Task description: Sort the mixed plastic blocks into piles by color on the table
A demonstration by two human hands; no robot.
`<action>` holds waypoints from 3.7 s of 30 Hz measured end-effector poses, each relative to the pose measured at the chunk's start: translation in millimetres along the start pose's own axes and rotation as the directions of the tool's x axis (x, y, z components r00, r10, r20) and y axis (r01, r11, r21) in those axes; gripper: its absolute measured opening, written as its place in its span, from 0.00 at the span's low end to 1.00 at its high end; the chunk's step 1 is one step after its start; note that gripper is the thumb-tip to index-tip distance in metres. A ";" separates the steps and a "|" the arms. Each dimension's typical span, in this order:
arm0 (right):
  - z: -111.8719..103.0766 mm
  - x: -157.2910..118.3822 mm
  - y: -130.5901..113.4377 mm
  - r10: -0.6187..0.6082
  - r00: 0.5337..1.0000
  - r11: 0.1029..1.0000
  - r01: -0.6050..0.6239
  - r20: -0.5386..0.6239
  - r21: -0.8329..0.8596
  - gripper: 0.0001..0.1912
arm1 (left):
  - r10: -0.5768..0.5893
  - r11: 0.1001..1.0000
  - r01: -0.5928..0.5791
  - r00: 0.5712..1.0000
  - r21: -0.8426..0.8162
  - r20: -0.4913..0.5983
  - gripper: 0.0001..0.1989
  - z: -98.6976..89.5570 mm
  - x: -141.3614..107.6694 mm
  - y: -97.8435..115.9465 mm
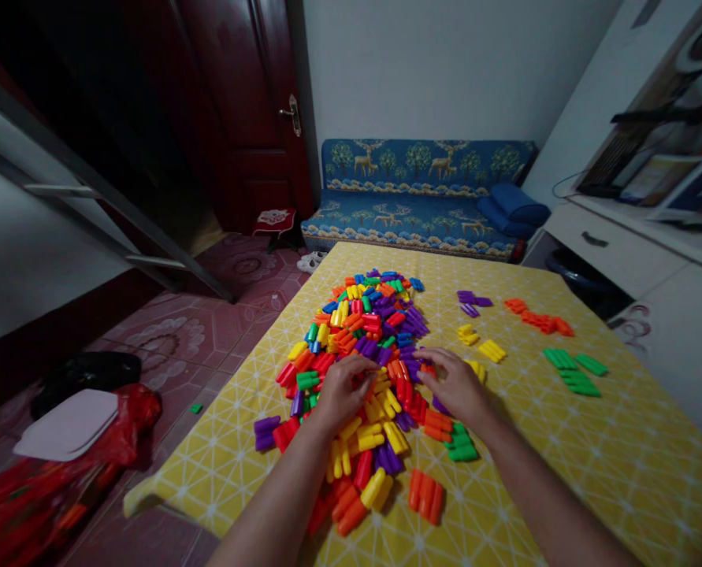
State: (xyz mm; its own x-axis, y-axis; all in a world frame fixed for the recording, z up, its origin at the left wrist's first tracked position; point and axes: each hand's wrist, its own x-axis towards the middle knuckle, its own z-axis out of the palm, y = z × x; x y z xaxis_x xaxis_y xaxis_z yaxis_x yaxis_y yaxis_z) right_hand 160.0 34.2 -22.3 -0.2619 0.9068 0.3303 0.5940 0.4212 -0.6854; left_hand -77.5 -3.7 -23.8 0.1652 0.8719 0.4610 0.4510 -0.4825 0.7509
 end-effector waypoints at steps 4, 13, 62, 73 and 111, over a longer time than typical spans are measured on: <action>14.7 -13.2 -15.0 -0.011 0.989 0.993 0.028 0.150 -0.113 0.27 | -0.010 1.000 0.010 1.000 0.018 0.016 0.09 0.4 0.1 -0.8; 22.3 1.7 -43.4 0.231 0.957 0.961 -0.195 0.175 -0.197 0.26 | -0.026 0.999 0.024 0.998 0.039 0.064 0.13 -0.2 -1.2 1.1; -83.5 39.6 100.1 0.659 0.687 0.602 -0.238 -0.305 0.762 0.17 | -0.062 0.998 0.061 0.996 -0.013 -0.065 0.11 -1.1 -4.1 3.3; 17.7 -12.5 -22.8 0.362 0.932 0.774 -0.290 -0.017 0.563 0.13 | -0.087 0.996 0.087 0.994 -0.005 -0.071 0.10 -2.1 -3.5 5.7; -43.0 -12.8 81.2 -0.094 0.788 0.946 -0.121 -0.609 -0.302 0.11 | -0.078 0.990 0.098 0.981 0.101 -0.178 0.08 -0.2 -3.3 -6.1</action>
State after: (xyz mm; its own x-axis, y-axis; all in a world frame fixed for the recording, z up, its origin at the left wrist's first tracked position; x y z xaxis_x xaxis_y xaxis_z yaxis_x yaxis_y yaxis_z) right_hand 244.3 56.0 -54.2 0.2010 0.6643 0.7199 0.8232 0.2839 -0.4917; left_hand -80.9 -3.7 -29.8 -0.0295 0.8782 0.4774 0.5514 -0.3841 0.7405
